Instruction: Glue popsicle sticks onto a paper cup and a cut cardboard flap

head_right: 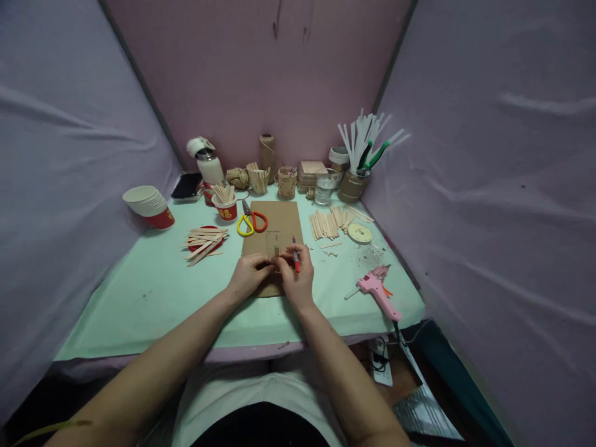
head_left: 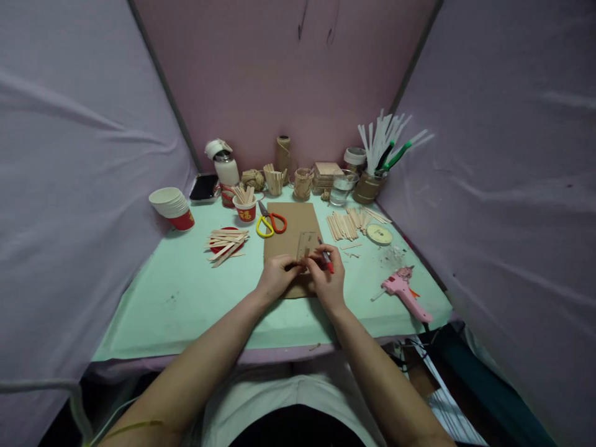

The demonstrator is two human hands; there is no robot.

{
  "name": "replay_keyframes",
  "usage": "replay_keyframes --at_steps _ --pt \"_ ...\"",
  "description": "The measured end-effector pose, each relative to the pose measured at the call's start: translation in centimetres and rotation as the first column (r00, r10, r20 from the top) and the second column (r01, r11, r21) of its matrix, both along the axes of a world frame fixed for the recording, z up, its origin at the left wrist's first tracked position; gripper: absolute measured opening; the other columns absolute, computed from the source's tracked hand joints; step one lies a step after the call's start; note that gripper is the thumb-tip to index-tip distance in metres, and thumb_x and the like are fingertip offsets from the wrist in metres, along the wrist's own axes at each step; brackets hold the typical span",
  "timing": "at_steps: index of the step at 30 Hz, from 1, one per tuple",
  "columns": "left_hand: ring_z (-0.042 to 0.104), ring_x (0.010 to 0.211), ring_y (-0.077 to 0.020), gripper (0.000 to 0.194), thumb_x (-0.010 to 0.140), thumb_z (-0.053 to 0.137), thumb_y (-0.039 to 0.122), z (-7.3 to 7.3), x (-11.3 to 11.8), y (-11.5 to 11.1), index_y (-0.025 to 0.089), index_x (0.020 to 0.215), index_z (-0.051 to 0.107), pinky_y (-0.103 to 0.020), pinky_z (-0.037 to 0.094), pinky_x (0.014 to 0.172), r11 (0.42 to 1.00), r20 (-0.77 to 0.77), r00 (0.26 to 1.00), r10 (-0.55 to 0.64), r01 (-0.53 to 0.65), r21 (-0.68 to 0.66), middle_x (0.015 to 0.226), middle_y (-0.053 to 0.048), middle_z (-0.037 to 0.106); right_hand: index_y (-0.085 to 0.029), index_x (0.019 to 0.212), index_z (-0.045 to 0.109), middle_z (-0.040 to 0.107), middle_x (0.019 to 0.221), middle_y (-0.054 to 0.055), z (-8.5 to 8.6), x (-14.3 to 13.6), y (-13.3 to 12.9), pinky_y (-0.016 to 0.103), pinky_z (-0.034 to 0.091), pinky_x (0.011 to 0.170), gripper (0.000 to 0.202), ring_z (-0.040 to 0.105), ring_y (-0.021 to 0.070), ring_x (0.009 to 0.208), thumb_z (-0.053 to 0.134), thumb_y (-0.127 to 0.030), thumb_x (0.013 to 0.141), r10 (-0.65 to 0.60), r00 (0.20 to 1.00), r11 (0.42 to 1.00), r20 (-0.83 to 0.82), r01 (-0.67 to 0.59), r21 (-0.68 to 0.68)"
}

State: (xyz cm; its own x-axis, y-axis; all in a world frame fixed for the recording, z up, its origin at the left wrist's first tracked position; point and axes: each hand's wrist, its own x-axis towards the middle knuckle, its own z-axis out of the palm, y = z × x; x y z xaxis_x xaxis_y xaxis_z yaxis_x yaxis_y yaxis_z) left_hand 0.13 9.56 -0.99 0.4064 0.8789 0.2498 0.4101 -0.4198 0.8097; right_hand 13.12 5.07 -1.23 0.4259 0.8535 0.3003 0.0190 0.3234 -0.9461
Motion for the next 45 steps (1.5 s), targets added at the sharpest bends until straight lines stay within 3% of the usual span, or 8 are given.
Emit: replay_keyframes --at_steps 12,27,45 --pt "0.065 0.079 -0.0177 0.014 0.084 0.059 0.016 -0.75 0.07 0.26 0.017 0.088 0.073 -0.029 0.047 0.074 0.997 -0.075 0.996 -0.057 0.060 0.051 0.086 -0.004 0.074 -0.023 0.095 0.052 0.064 0.081 -0.002 -0.54 0.11 0.14 0.032 0.052 0.076 0.027 0.065 0.0156 0.078 0.070 -0.028 0.076 0.015 1.000 1.000 0.016 -0.015 -0.005" --pt "0.063 0.079 -0.0182 0.016 0.086 0.053 0.013 -0.55 0.26 -0.04 0.016 0.089 0.069 -0.029 0.047 0.073 0.990 -0.122 0.990 -0.066 0.080 0.114 0.086 -0.005 0.070 -0.023 0.099 0.052 0.064 0.084 -0.002 -0.46 -0.37 0.19 0.031 0.050 0.079 0.033 0.063 0.0152 0.080 0.072 -0.028 0.074 0.003 1.000 1.000 -0.004 -0.003 -0.010" --pt "0.064 0.090 -0.0210 0.025 0.084 0.050 0.008 -0.34 0.04 0.33 0.016 0.097 0.069 -0.035 0.050 0.085 0.987 -0.117 0.986 -0.121 0.132 0.093 0.095 -0.008 0.072 -0.023 0.100 0.053 0.063 0.088 -0.001 -0.82 -0.26 0.11 0.033 0.051 0.078 0.032 0.062 0.0168 0.082 0.071 -0.032 0.075 -0.017 0.997 1.000 0.081 0.019 -0.017"
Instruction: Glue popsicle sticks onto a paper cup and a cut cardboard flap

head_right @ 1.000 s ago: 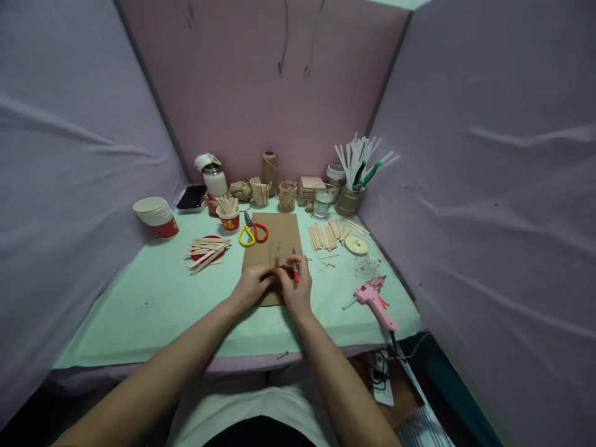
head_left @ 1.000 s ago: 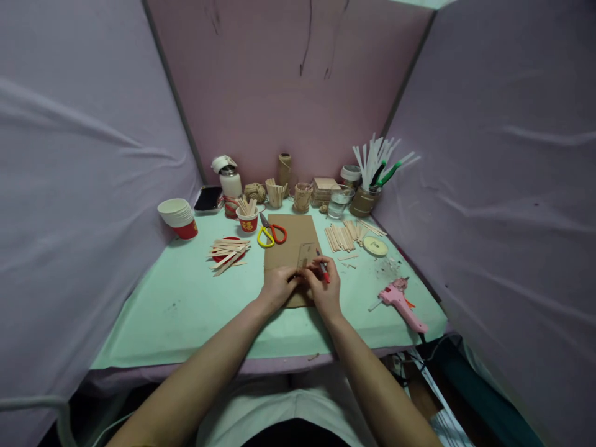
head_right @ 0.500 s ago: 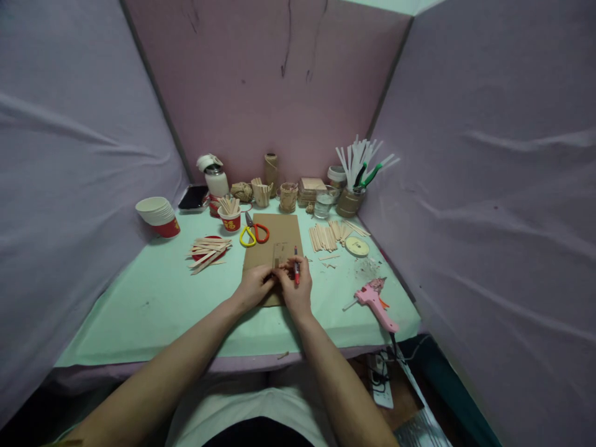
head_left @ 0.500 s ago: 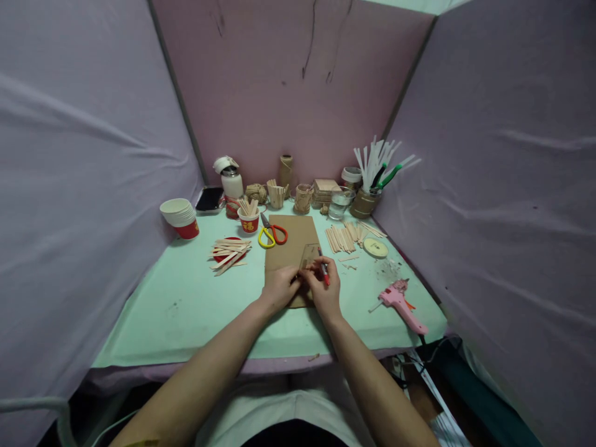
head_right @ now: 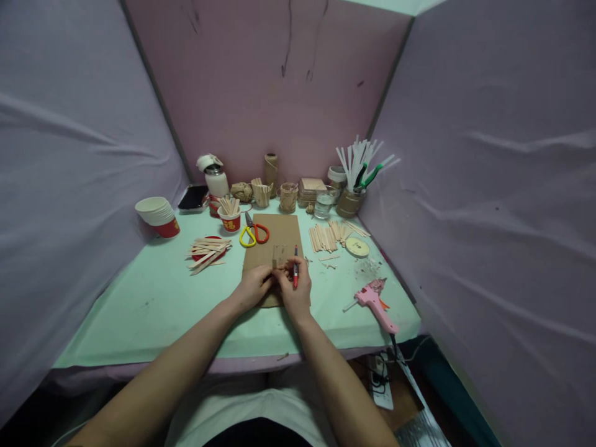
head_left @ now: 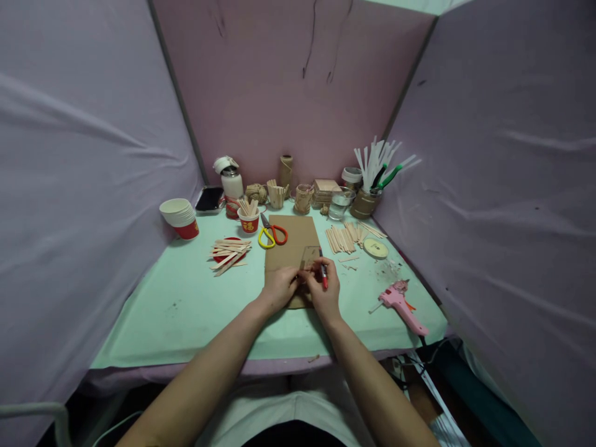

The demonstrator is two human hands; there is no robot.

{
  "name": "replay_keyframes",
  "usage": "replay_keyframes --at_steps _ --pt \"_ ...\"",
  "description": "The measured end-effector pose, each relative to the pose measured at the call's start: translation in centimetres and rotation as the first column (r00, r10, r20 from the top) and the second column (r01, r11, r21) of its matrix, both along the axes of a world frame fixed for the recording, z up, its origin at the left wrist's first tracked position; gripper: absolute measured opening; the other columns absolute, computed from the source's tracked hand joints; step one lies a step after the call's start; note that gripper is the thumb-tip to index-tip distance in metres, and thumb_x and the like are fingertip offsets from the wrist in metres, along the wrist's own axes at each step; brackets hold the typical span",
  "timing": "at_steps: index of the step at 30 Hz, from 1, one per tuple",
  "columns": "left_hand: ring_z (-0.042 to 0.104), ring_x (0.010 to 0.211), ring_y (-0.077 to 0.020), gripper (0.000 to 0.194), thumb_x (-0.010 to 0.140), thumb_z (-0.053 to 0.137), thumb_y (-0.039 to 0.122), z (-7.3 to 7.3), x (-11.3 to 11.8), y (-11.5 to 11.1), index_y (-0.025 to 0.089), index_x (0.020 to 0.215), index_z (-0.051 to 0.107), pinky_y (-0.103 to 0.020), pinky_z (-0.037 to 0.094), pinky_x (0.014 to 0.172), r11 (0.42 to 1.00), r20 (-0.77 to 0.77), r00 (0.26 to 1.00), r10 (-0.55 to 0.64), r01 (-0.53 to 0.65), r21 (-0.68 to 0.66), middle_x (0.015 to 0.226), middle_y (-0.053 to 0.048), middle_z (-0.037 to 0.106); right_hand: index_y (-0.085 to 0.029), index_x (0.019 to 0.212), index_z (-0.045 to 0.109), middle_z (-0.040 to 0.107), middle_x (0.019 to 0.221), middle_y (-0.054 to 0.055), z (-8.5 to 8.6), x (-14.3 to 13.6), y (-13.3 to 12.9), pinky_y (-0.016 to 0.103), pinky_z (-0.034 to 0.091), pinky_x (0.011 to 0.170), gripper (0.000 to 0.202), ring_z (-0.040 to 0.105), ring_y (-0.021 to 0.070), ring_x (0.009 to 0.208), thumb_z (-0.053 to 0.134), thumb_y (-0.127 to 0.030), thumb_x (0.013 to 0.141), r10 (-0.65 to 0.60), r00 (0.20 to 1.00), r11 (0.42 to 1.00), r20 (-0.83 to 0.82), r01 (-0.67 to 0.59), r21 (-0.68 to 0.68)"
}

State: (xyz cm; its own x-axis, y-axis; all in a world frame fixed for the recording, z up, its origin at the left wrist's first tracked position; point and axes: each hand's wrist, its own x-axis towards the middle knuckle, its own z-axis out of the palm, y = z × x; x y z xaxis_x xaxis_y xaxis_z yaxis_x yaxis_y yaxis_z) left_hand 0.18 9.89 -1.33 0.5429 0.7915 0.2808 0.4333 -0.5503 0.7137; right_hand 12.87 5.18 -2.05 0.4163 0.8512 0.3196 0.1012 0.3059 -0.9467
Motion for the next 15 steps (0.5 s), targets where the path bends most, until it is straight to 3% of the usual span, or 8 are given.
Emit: replay_keyframes --at_steps 5,8,15 --pt "0.065 0.095 -0.0207 0.029 0.085 0.049 0.007 0.3 0.1 -0.1 0.017 0.103 0.069 -0.035 0.049 0.088 1.000 0.026 1.000 -0.008 0.009 -0.022 0.102 -0.008 0.072 -0.023 0.102 0.053 0.063 0.089 -0.001 -0.1 -0.2 0.0 0.032 0.050 0.078 0.032 0.062 0.0165 0.082 0.071 -0.030 0.076 -0.015 1.000 1.000 0.022 0.015 0.015" --pt "0.065 0.092 -0.0204 0.025 0.085 0.050 0.009 0.4 0.1 -0.1 0.016 0.097 0.070 -0.033 0.049 0.085 0.999 0.041 0.999 0.001 0.001 -0.050 0.099 -0.008 0.073 -0.023 0.102 0.052 0.063 0.087 -0.001 -0.1 -0.1 0.1 0.031 0.050 0.076 0.032 0.061 0.0161 0.080 0.070 -0.030 0.077 -0.015 0.999 1.000 0.029 0.014 0.026" --pt "0.066 0.087 -0.0205 0.019 0.085 0.056 0.026 0.7 -0.4 0.3 0.016 0.092 0.071 -0.031 0.049 0.080 0.984 0.102 0.991 0.090 -0.072 -0.164 0.094 -0.006 0.074 -0.024 0.103 0.049 0.063 0.098 0.002 -0.3 1.4 -0.7 0.031 0.050 0.076 0.030 0.058 0.0143 0.078 0.066 -0.027 0.080 -0.032 0.990 0.999 0.135 0.028 0.034"
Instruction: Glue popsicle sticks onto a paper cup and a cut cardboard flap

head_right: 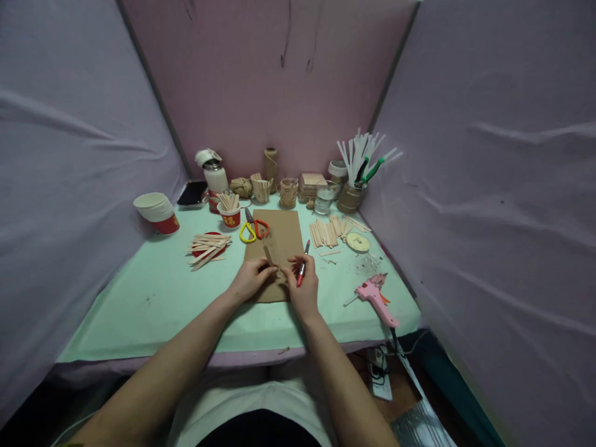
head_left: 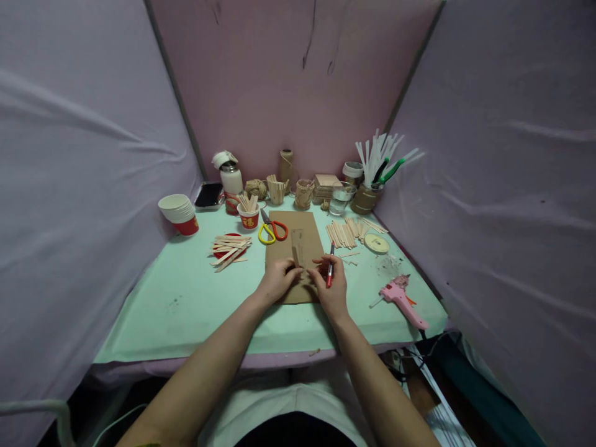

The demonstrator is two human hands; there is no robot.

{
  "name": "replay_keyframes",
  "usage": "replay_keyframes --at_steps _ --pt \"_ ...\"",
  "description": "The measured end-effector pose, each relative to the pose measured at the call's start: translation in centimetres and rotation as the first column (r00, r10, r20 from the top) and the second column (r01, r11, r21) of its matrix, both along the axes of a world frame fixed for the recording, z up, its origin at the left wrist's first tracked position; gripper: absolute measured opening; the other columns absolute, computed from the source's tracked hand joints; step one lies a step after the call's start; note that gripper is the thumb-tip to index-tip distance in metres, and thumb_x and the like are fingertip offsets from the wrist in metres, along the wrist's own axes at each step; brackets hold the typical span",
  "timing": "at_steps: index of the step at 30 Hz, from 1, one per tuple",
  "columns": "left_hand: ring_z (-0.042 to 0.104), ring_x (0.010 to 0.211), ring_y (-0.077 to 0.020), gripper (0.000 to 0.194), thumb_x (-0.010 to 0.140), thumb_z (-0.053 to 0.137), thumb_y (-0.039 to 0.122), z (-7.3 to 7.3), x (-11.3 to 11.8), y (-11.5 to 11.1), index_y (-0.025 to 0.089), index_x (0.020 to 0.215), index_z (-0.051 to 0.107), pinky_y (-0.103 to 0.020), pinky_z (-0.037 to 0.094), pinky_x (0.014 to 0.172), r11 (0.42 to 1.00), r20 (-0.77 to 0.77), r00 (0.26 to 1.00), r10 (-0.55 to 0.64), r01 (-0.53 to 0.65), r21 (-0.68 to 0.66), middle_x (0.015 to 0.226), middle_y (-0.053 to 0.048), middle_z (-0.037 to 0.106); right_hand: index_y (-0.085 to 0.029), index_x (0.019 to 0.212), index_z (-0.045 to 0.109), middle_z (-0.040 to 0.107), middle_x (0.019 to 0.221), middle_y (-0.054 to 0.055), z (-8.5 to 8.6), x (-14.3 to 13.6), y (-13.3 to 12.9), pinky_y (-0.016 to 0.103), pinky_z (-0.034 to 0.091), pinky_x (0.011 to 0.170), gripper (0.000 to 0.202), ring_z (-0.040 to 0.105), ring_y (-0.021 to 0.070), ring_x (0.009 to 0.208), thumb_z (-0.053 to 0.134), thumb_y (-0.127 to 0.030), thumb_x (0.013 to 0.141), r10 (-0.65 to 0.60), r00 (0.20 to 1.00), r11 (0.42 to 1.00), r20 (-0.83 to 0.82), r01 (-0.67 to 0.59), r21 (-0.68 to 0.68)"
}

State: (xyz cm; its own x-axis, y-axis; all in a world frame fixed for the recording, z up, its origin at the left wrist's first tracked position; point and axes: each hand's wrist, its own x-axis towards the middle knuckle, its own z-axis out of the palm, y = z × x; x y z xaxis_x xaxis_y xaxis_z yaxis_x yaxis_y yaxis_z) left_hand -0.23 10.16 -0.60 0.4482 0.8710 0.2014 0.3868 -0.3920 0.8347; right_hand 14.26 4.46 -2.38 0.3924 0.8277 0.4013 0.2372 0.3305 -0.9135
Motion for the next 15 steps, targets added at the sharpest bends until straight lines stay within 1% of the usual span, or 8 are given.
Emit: replay_keyframes --at_steps 2,5,10,15 --pt "0.066 0.084 -0.0205 0.021 0.084 0.057 0.030 0.01 -0.19 0.15 0.015 0.089 0.071 -0.030 0.049 0.077 0.998 0.020 0.999 0.047 -0.046 -0.033 0.090 -0.006 0.074 -0.024 0.102 0.049 0.064 0.095 0.002 -0.23 0.19 -0.15 0.031 0.049 0.077 0.027 0.059 0.0147 0.079 0.064 -0.026 0.080 -0.009 0.999 1.000 0.049 0.011 -0.027" --pt "0.065 0.078 -0.0199 0.025 0.082 0.059 0.036 -0.07 -0.31 0.26 0.014 0.084 0.071 -0.029 0.049 0.072 0.994 0.044 0.995 0.087 -0.084 -0.071 0.083 -0.006 0.073 -0.023 0.101 0.049 0.065 0.089 0.001 -0.46 0.11 -0.12 0.031 0.050 0.076 0.025 0.062 0.0157 0.079 0.063 -0.025 0.080 0.018 0.998 0.998 0.065 -0.013 -0.063" --pt "0.062 0.069 -0.0174 0.029 0.082 0.058 0.040 -0.21 -0.18 0.21 0.014 0.083 0.070 -0.027 0.047 0.064 0.992 0.079 0.993 0.084 -0.075 -0.104 0.073 -0.004 0.070 -0.023 0.098 0.051 0.066 0.081 0.000 -0.53 -0.11 0.05 0.031 0.051 0.074 0.023 0.065 0.0166 0.077 0.065 -0.027 0.080 0.050 0.997 0.994 0.058 -0.045 -0.095" --pt "0.058 0.064 -0.0153 0.029 0.081 0.058 0.041 -0.32 -0.14 0.23 0.014 0.075 0.066 -0.025 0.044 0.059 0.992 0.075 0.994 0.085 -0.077 -0.104 0.067 -0.002 0.065 -0.023 0.098 0.051 0.066 0.079 -0.001 -0.50 -0.14 -0.02 0.030 0.051 0.072 0.025 0.064 0.0163 0.073 0.066 -0.027 0.079 0.060 0.997 0.993 0.056 -0.054 -0.104"
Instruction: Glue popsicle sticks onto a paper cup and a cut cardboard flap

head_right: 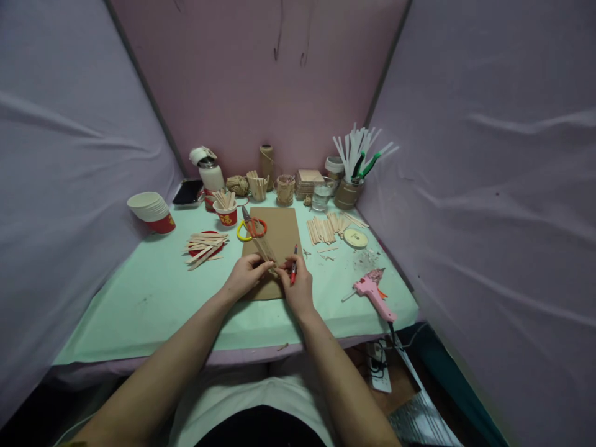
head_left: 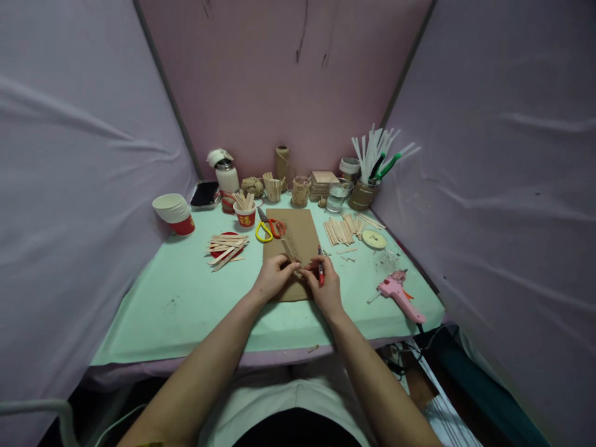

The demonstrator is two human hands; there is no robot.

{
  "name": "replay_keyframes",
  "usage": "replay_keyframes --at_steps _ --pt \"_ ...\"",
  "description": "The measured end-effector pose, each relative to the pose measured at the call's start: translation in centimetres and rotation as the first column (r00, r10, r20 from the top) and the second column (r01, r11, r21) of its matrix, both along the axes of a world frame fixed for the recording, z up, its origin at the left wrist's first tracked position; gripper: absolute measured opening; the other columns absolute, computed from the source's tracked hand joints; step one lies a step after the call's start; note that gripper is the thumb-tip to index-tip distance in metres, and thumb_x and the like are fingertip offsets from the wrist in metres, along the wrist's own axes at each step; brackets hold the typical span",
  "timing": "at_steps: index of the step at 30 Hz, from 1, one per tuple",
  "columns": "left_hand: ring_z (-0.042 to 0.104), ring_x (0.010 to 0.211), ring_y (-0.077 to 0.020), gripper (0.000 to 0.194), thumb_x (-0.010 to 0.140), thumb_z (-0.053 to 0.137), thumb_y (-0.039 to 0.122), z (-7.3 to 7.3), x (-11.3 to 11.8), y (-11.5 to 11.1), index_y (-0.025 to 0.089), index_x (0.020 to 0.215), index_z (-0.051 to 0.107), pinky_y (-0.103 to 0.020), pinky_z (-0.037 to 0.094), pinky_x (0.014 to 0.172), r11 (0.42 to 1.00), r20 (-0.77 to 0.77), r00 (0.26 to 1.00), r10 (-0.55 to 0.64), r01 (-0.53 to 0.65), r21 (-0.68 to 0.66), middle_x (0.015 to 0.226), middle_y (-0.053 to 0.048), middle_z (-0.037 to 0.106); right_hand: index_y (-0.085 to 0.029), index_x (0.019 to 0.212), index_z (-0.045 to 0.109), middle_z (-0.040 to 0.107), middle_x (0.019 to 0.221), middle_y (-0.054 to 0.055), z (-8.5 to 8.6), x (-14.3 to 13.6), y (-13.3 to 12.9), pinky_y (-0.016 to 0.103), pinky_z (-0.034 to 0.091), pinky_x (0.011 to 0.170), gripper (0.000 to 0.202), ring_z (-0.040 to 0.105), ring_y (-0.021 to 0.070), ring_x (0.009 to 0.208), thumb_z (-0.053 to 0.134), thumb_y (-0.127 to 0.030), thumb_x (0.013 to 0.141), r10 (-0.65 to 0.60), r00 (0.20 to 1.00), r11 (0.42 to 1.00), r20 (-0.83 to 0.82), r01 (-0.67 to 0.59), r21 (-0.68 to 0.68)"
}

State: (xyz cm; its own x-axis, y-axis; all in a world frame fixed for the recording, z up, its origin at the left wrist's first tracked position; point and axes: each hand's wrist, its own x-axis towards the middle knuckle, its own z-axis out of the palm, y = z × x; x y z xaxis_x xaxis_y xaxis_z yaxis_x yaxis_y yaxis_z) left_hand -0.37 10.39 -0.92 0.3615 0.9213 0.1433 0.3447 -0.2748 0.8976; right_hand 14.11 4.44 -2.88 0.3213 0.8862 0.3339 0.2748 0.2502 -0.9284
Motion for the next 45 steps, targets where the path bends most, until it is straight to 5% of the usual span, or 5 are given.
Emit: replay_keyframes --at_steps 9,15,21,45 --pt "0.061 0.074 -0.0174 0.019 0.084 0.057 0.029 0.5 0.0 -0.5 0.015 0.078 0.068 -0.027 0.044 0.070 0.992 -0.099 0.993 -0.062 0.072 0.102 0.076 -0.004 0.069 -0.023 0.100 0.053 0.067 0.087 0.002 -0.2 0.1 0.1 0.033 0.051 0.075 0.030 0.065 0.0181 0.079 0.070 -0.029 0.076 -0.006 0.999 1.000 0.035 0.007 -0.008" --pt "0.061 0.076 -0.0173 0.017 0.088 0.054 0.021 0.4 -0.1 -0.7 0.016 0.084 0.070 -0.027 0.044 0.073 0.974 -0.162 0.979 -0.125 0.152 0.166 0.083 -0.004 0.071 -0.024 0.103 0.050 0.067 0.103 0.005 1.4 -0.3 0.2 0.034 0.051 0.081 0.029 0.064 0.0191 0.094 0.068 -0.029 0.080 0.041 0.997 0.991 -0.065 -0.032 0.131" --pt "0.061 0.075 -0.0181 0.014 0.086 0.055 0.020 -0.3 -0.2 -0.4 0.015 0.081 0.068 -0.027 0.044 0.070 0.973 -0.194 0.975 -0.109 0.145 0.179 0.082 -0.005 0.070 -0.024 0.099 0.050 0.068 0.092 0.002 2.8 -1.2 1.2 0.035 0.051 0.084 0.026 0.067 0.0176 0.087 0.067 -0.024 0.079 0.074 0.980 0.992 -0.184 -0.053 0.117" --pt "0.060 0.082 -0.0209 0.019 0.085 0.049 0.019 -0.1 -0.1 -0.4 0.014 0.086 0.068 -0.033 0.044 0.078 0.973 -0.175 0.972 -0.158 0.183 0.138 0.088 -0.009 0.071 -0.023 0.097 0.050 0.066 0.083 0.000 2.0 -1.9 1.3 0.034 0.051 0.081 0.032 0.066 0.0171 0.081 0.072 -0.026 0.074 0.024 0.950 0.997 -0.313 0.001 0.080"
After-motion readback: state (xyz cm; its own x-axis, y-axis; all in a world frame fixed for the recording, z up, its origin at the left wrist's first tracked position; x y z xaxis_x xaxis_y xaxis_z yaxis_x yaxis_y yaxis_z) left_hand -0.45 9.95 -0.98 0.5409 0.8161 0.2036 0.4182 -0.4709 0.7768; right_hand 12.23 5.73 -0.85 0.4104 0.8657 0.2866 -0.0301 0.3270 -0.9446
